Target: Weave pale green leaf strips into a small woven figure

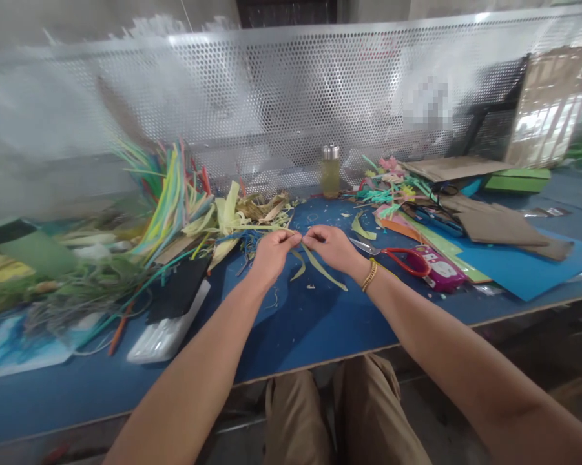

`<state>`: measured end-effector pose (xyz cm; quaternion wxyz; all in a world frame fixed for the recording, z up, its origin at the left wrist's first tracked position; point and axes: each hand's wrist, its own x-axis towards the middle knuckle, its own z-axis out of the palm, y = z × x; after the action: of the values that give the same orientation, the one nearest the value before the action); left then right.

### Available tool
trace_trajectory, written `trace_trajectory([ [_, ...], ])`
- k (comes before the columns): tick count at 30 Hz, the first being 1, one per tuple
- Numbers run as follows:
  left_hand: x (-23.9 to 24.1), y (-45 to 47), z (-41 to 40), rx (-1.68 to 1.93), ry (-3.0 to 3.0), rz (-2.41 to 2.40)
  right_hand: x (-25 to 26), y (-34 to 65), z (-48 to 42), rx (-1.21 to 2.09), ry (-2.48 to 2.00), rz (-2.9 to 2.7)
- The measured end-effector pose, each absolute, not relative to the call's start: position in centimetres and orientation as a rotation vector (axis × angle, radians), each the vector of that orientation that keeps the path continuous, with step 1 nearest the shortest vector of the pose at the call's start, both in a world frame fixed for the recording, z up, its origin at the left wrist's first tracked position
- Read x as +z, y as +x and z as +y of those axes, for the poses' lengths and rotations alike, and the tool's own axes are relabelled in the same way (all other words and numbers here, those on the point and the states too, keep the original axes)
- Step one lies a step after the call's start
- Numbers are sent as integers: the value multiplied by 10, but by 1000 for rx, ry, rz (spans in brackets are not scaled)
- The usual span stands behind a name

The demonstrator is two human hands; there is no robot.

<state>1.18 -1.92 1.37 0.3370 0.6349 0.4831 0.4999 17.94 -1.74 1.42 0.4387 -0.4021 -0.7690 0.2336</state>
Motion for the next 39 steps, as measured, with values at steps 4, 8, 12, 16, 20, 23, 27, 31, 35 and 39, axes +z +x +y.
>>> trace_trajectory([
  [4, 17, 6, -19, 1211, 1466, 1071, 16, 183, -16, 587, -1013, -1868],
  [8, 20, 5, -21, 1180, 1414, 1044, 19, 184, -17, 583, -1028, -1842],
  [12, 20, 5, -21, 1192, 1461, 1043, 20, 184, -18, 590, -1029, -1833],
  [16, 20, 6, -19, 1234, 1497, 995, 20, 184, -17, 557, -1018, -1856],
  [20, 20, 8, -19, 1312, 1516, 1063, 23, 186, -21, 251, -1029, -1801],
  [23, 20, 11, -20, 1370, 1503, 1092, 25, 185, -27, 39, -1095, -1869],
  [27, 19, 14, -21, 1383, 1475, 1042, 26, 181, -32, -20, -1128, -1958],
  [31, 17, 14, -21, 1394, 1485, 1082, 24, 179, -33, 16, -1168, -1882],
  [35, 20, 13, -23, 1406, 1606, 1143, 23, 178, -34, 36, -1194, -1854],
  [39, 23, 10, -25, 1397, 1735, 1218, 23, 175, -37, 129, -1165, -1840],
])
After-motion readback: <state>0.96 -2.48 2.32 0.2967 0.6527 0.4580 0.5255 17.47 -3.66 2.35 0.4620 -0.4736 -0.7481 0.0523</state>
